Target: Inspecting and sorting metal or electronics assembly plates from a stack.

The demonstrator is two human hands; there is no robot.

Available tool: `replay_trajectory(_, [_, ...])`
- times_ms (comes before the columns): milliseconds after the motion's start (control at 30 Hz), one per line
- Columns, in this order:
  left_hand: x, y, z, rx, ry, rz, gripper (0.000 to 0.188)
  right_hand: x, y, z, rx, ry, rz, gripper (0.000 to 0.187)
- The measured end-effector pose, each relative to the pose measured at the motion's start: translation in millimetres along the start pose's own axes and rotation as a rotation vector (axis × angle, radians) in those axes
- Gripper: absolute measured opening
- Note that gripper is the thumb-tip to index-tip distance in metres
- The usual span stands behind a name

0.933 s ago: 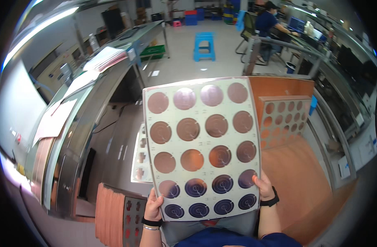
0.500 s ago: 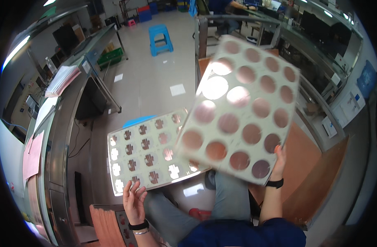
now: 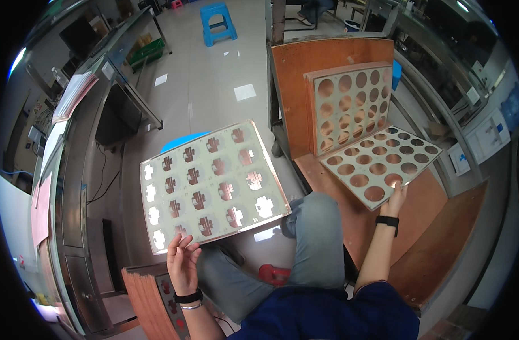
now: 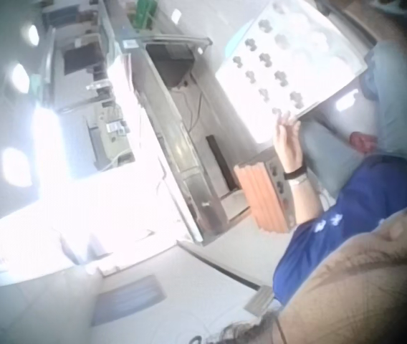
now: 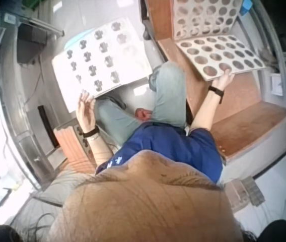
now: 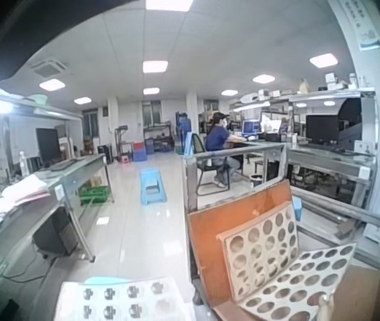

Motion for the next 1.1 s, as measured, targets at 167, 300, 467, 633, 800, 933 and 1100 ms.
replay_trajectory(167, [-3.2, 2.6, 1.7, -0.01, -0.022, -0.001, 0.038, 22.1, 8.3, -49.9, -0.107, 0.137, -0.07, 0.045])
replay_trajectory(300, [1.3, 9.8, 2.6, -0.035, -0.028, 0.018, 0.038, 30.8, 13.4, -124.4, -0.182, 0.392, -0.127, 0.055])
replay_trajectory(467, [8.2, 1.4, 10.7, -0.012, -0.06, -0.04, 0.037, 3.9, -45.4, -211.9, -0.577, 0.844, -0.116, 0.044])
replay_trajectory(633, [12.3, -14.1, 62.4, -0.029, -0.306, -0.138, 0.04, -112.5, -107.9, -239.6, -0.979, 1.174, 0.27, 0.03])
replay_trajectory(800, [22.3, -21.7, 109.2, 0.385, -0.429, -0.261, 0.032, -170.1, -116.9, -209.0, -1.106, 1.053, 0.459, 0.034])
replay_trajectory(933, [34.8, -15.1, 154.2, 0.743, -0.534, -0.302, 0.03, -187.9, -123.2, -194.7, -1.219, 1.019, 0.436, 0.042])
replay_trajectory(1100, [49.6, -16.1, 179.3, 0.963, -0.514, -0.276, 0.032, -196.1, -131.5, -187.7, -1.256, 0.983, 0.475, 0.044])
Point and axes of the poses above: each hand's wrist, its own x-axis towards the middle knuckle, its own z-axis out of the back of the hand, y = z × x, the point moved 5 cm from there along x, towards the middle knuckle, and after that the axes turned 14 degrees about -z, right-handed, at the moved point
